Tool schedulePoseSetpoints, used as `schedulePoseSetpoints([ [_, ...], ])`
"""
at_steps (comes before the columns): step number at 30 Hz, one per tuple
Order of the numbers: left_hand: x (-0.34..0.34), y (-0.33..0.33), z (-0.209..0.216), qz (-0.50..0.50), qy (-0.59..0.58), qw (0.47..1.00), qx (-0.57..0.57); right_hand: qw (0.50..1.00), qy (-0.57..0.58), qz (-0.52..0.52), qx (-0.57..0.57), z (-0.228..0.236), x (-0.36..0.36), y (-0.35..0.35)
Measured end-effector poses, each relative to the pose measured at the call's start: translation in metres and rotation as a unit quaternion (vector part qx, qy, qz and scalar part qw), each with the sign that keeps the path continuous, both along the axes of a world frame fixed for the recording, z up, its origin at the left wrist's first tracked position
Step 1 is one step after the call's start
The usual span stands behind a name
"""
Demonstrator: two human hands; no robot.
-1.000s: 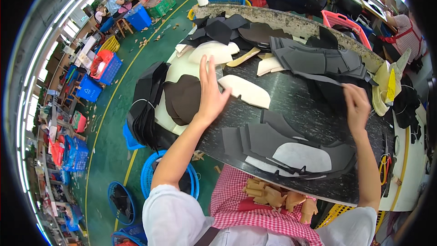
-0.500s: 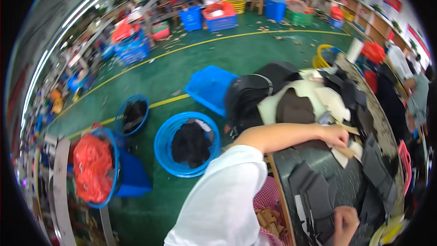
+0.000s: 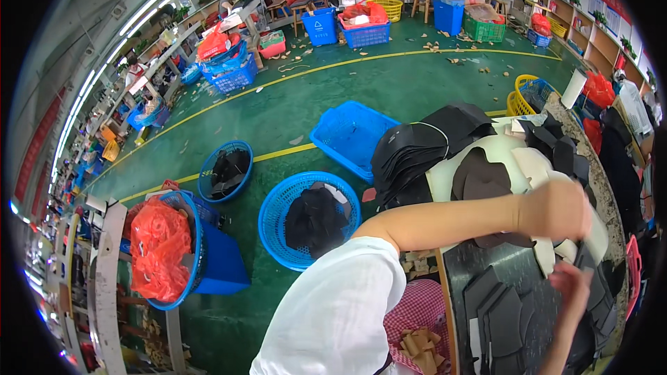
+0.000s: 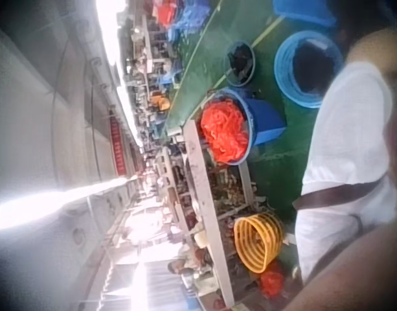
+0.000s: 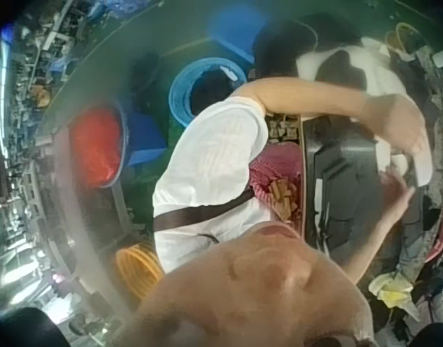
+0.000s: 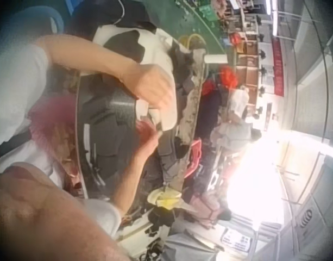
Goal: The person peels the backing from white fabric adhesive pieces and presses them onto black shoe upper components by hand. The person handles multiple components one at a time at a workstation before placing a finished set into a blue basket and carrying the basket through the manufacturing area.
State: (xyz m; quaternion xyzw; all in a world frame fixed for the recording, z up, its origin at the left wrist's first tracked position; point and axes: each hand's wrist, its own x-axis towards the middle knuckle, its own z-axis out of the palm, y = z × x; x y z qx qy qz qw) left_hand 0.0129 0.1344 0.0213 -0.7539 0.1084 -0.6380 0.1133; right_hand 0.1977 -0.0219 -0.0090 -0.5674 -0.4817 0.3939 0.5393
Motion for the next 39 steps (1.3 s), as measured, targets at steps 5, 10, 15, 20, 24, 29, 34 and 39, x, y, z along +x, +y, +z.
schedulePoseSetpoints([
  [5,0.012,-0.038,-0.029,-0.014,0.027,0.995,0.097,0.998,0.045,0.001,-0.044,0.006,-0.002,-0.061],
  [10,-0.004,-0.095,0.002,-0.138,0.087,0.982,-0.097,0.994,-0.061,-0.086,0.038,0.017,-0.020,-0.107],
  [15,0.020,-0.139,-0.017,-0.496,0.280,0.641,-0.515,0.993,0.001,-0.048,0.105,0.030,-0.045,-0.123],
  [20,0.014,-0.099,0.031,-0.508,0.133,0.550,-0.649,0.994,0.019,-0.061,0.086,0.027,-0.051,-0.154],
  [24,0.020,-0.034,0.027,-0.018,0.007,0.977,-0.214,0.977,-0.066,-0.198,-0.045,0.026,-0.033,-0.185],
  [29,0.033,-0.028,-0.078,-0.005,0.190,0.957,-0.220,0.941,-0.201,-0.273,0.007,0.014,-0.021,-0.211],
  [34,0.050,-0.176,-0.016,-0.365,0.354,0.821,-0.260,0.963,-0.201,-0.161,0.076,0.032,-0.050,-0.192],
  [39,0.059,-0.169,-0.008,-0.447,0.419,0.746,-0.260,0.973,-0.204,-0.067,0.082,0.030,-0.046,-0.194],
])
